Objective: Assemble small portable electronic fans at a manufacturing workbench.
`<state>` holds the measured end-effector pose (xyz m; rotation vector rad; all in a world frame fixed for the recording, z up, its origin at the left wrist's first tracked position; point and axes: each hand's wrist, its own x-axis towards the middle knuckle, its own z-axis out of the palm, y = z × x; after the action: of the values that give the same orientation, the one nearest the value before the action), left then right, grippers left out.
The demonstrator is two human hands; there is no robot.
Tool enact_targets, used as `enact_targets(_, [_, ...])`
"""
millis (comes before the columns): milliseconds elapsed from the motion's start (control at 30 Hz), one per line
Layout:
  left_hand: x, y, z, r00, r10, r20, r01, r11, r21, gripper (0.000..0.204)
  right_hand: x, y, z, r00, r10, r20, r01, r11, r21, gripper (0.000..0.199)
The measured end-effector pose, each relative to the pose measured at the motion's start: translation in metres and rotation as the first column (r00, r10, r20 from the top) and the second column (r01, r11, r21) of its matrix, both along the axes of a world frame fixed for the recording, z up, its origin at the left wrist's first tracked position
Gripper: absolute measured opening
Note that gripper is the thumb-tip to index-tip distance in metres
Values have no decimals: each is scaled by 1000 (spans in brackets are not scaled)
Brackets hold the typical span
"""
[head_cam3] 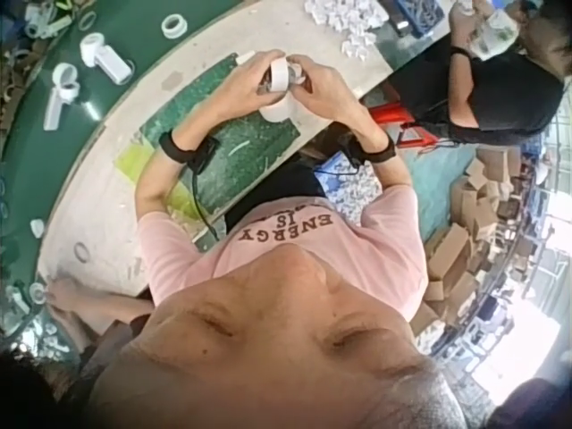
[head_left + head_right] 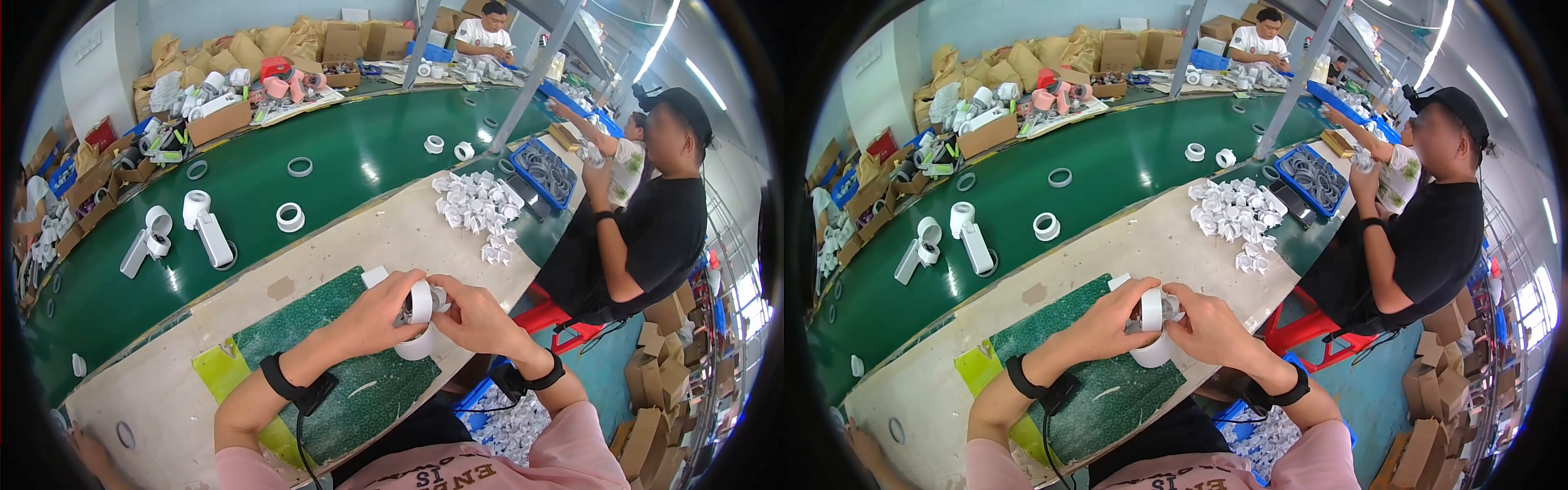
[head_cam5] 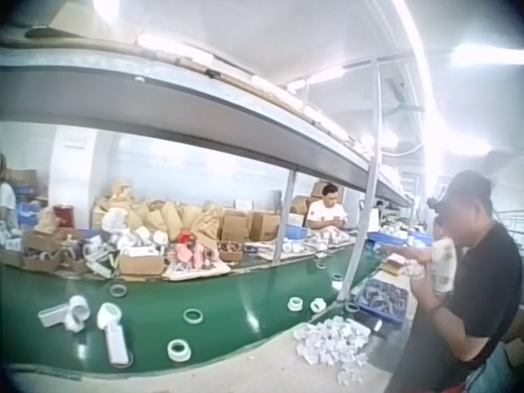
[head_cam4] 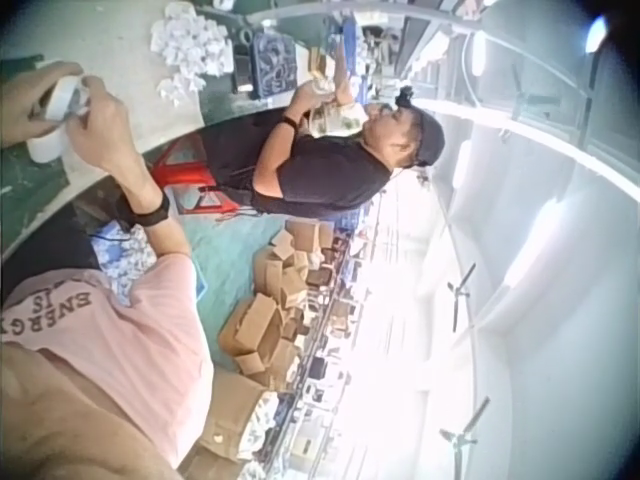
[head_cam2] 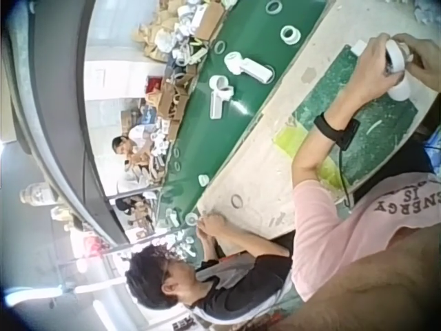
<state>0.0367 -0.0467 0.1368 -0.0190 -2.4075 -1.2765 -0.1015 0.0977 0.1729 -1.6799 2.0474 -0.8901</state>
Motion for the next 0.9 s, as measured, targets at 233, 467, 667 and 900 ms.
enact_targets(233, [1,1,-3,999,-8,-33,6,998,-70,62,4,1,6,1000,23,-9,-23,999,41,44])
enact_targets(467, [4,5,3,999,-32,-4,32,992,-119,64,2,7,21,997,62,37,-66,987,147,47])
enact_targets(667, [6,15,14,997,-79,3,79,989,-127,65,-4,22,37,975,112,191,-159,955,251,45])
enact_targets(900, [14,28,22,986,-164,25,165,986,-15,63,-3,39,40,827,51,560,-240,933,269,52])
